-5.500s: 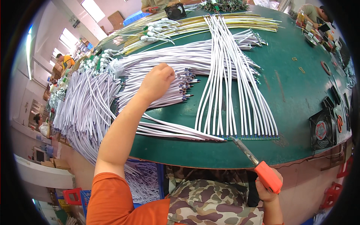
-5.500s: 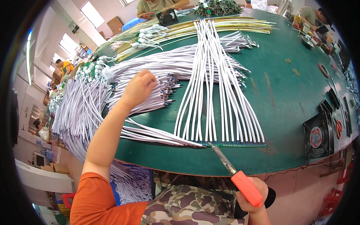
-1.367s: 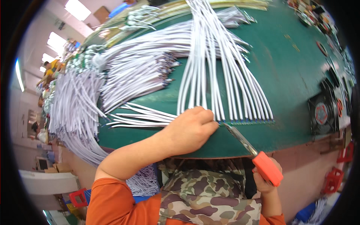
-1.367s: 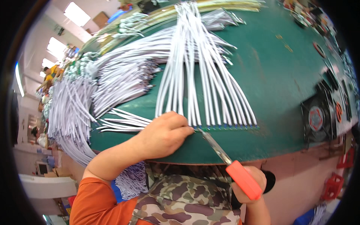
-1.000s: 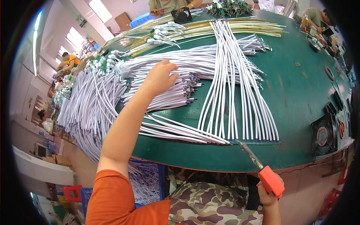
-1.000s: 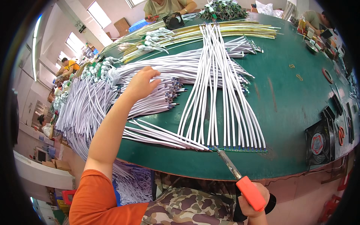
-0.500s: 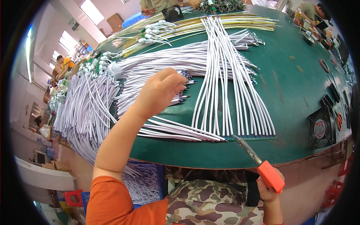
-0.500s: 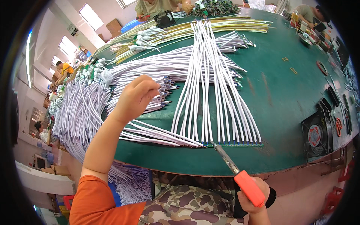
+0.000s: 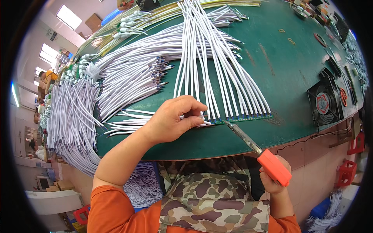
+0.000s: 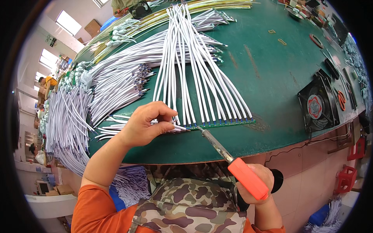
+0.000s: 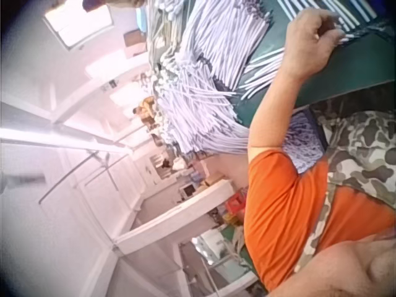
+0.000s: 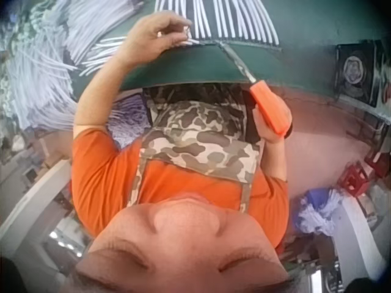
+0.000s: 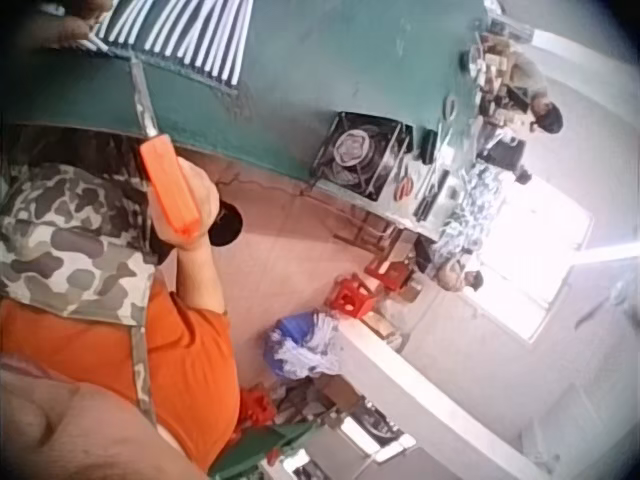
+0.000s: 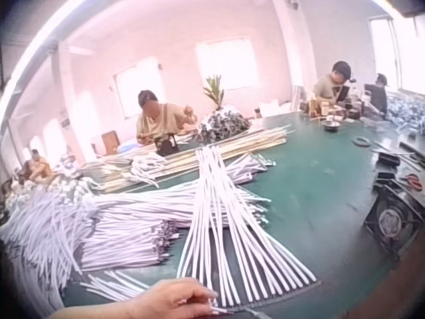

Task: The person solders wires onto a circuit board strip using a soldering gun, rearranges and aligns wires along another circuit board strip by hand, and solders the wires onto the strip using the soldering gun.

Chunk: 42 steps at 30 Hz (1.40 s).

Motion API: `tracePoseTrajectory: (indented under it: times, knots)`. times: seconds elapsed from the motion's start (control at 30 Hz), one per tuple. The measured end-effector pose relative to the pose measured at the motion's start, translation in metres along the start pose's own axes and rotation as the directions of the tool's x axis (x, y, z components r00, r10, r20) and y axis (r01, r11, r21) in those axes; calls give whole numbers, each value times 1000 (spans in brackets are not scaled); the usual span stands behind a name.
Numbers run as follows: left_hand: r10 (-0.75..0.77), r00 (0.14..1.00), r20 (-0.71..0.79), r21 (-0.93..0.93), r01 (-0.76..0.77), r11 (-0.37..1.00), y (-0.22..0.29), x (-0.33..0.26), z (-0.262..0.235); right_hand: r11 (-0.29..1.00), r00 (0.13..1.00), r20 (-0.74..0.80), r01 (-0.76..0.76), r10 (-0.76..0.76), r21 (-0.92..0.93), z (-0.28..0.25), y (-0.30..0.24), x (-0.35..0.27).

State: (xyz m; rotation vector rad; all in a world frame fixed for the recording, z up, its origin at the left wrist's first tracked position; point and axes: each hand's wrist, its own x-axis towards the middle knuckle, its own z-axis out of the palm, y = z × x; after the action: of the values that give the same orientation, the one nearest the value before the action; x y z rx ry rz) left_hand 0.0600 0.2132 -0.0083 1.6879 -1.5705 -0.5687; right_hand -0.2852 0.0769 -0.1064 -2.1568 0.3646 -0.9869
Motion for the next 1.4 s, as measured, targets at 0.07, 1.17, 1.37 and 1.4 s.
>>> tracePoseTrajectory:
  times: [0.07,1.17,1.37,1.4]
  knots:
    - [-11,1000,6,-4,11,1000,-1,-1,7,1000,1000,-12,-5,5,-11,-1,0,-1]
    - [299,941,162,475,-340,812,-7,11,40,999,999,21,-43,42,30,10,9,2]
    - [288,942,170,477,-334,813,-5,11,40,996,998,49,-54,50,76,8,10,3]
    - [284,943,174,480,-333,812,-5,11,40,996,997,62,-52,48,73,8,9,4]
